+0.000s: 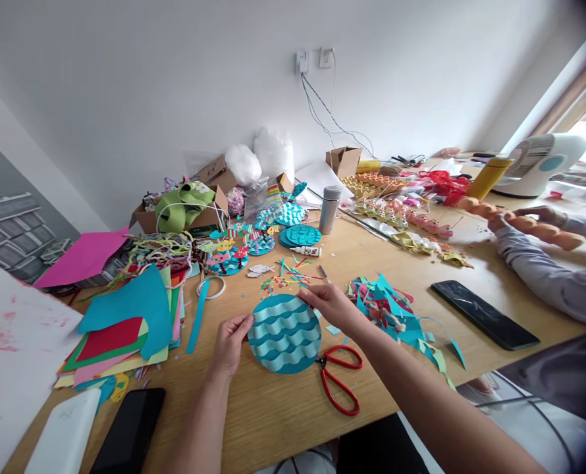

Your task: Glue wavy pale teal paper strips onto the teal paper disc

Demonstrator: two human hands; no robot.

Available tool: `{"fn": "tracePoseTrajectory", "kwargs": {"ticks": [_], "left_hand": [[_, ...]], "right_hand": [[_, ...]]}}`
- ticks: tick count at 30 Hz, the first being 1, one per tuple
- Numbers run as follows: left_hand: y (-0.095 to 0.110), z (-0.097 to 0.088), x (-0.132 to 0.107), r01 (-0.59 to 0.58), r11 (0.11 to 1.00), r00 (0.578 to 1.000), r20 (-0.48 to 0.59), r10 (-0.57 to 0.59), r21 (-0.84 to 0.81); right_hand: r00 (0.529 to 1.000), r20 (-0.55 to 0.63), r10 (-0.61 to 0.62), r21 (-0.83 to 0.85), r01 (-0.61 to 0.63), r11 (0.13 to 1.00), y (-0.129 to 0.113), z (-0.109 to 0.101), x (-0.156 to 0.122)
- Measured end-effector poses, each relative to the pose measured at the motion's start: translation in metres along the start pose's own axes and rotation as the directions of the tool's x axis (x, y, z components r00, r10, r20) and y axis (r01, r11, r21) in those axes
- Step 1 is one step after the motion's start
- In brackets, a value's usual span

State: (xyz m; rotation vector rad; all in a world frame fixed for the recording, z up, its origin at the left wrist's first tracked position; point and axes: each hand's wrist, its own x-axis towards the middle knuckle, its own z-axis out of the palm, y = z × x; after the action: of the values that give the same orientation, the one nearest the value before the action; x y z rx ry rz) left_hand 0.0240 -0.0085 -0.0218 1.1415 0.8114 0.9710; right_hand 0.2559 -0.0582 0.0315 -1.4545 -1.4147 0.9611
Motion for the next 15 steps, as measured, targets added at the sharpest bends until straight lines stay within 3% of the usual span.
{"fn": "tracePoseTrajectory", "kwargs": {"ticks": [3,9,15], "left_hand": [[0.002,0.000,0.000,0.000,1.000,1.000,-0.027,-0.001,-0.016],[0.002,0.000,0.001,-0.006,0.999,0.999,-0.051,0.004,-0.038],[-0.001,0.000,0.002,-0.034,0.999,0.999,-0.035,0.032,-0.039]], "right_hand": [[0.999,-0.021,0.046,0.091,-0.044,0.995,-0.001,-0.006,-0.004],[0.996,0.093,-0.007,0.001,0.007,1.000,0.006,-0.005,-0.017],[1.000,0.017,0.015,-0.094,-0.013,0.995,0.012,0.006,-0.017]]}}
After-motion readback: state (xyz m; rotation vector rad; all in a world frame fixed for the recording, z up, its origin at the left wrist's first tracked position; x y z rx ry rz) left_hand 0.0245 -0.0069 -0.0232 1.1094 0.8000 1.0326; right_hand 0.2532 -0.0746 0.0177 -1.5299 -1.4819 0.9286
